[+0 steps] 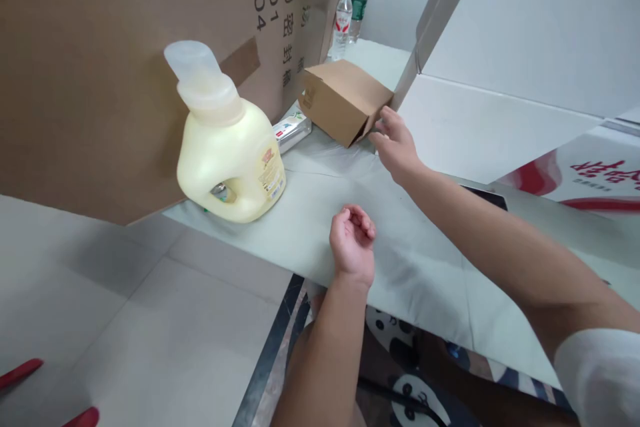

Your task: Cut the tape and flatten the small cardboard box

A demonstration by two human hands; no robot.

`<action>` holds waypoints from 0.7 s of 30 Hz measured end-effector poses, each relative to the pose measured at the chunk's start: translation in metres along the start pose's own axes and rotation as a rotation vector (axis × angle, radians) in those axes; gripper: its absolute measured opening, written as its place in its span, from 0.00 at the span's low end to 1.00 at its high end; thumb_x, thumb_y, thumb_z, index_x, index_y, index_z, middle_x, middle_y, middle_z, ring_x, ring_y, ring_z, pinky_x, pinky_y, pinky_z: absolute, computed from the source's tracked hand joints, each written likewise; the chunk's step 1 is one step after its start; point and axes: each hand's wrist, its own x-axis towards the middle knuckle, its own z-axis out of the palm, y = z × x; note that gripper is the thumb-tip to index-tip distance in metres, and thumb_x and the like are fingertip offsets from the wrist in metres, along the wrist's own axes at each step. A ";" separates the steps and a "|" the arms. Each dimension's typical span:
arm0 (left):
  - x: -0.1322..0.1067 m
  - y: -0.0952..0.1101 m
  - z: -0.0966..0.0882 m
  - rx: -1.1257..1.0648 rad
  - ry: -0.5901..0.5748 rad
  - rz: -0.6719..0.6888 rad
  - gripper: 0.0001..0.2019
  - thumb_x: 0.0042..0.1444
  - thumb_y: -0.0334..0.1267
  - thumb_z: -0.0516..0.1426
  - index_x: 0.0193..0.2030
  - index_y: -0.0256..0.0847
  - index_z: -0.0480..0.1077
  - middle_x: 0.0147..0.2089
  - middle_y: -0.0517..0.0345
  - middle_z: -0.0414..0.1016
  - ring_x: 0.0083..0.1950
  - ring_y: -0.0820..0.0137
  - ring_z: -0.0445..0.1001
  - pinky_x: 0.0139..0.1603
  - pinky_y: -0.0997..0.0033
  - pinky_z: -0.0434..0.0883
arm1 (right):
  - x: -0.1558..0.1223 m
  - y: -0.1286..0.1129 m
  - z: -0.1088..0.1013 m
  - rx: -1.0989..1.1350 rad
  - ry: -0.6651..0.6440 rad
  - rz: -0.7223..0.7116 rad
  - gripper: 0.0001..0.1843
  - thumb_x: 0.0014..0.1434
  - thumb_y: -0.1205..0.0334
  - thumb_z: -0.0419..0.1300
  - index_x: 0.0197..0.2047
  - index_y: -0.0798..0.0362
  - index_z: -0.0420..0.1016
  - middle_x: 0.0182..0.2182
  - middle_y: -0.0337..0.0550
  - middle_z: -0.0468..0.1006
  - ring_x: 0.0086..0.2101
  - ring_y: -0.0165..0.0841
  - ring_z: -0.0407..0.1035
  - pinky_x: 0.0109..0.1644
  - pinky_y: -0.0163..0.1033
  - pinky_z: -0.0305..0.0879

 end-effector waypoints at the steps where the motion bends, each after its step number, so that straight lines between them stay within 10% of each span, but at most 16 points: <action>1: 0.000 -0.001 0.001 -0.003 -0.004 -0.005 0.08 0.52 0.40 0.54 0.27 0.39 0.66 0.23 0.63 0.60 0.22 0.77 0.59 0.25 0.77 0.56 | -0.001 0.000 -0.001 -0.042 0.009 -0.020 0.32 0.57 0.57 0.59 0.65 0.47 0.64 0.70 0.52 0.61 0.66 0.48 0.63 0.67 0.60 0.67; 6: 0.003 -0.002 0.004 -0.019 0.009 -0.024 0.08 0.52 0.40 0.54 0.27 0.39 0.67 0.22 0.62 0.60 0.23 0.77 0.58 0.25 0.77 0.56 | 0.014 -0.013 0.004 -0.368 -0.025 -0.218 0.34 0.56 0.58 0.63 0.66 0.49 0.64 0.71 0.57 0.60 0.72 0.53 0.52 0.75 0.66 0.50; 11: 0.006 -0.003 0.005 0.011 -0.010 0.028 0.09 0.51 0.41 0.54 0.26 0.39 0.68 0.22 0.61 0.61 0.24 0.76 0.59 0.26 0.76 0.57 | 0.060 -0.061 0.054 -0.608 -0.191 -0.455 0.30 0.61 0.57 0.62 0.65 0.46 0.66 0.74 0.50 0.57 0.75 0.56 0.43 0.74 0.74 0.40; 16: 0.006 -0.002 0.004 0.069 -0.046 0.057 0.09 0.51 0.43 0.55 0.26 0.39 0.68 0.22 0.61 0.60 0.25 0.75 0.59 0.28 0.73 0.57 | 0.109 -0.099 0.118 -0.926 -0.382 -0.671 0.20 0.66 0.55 0.49 0.47 0.56 0.79 0.60 0.45 0.79 0.72 0.36 0.54 0.76 0.59 0.35; 21: 0.008 0.007 0.000 0.064 -0.082 0.064 0.10 0.48 0.44 0.57 0.27 0.39 0.68 0.22 0.61 0.60 0.25 0.74 0.59 0.29 0.72 0.57 | 0.122 -0.108 0.124 -1.304 -0.419 -0.668 0.10 0.57 0.62 0.64 0.40 0.59 0.80 0.51 0.51 0.85 0.66 0.46 0.66 0.76 0.62 0.31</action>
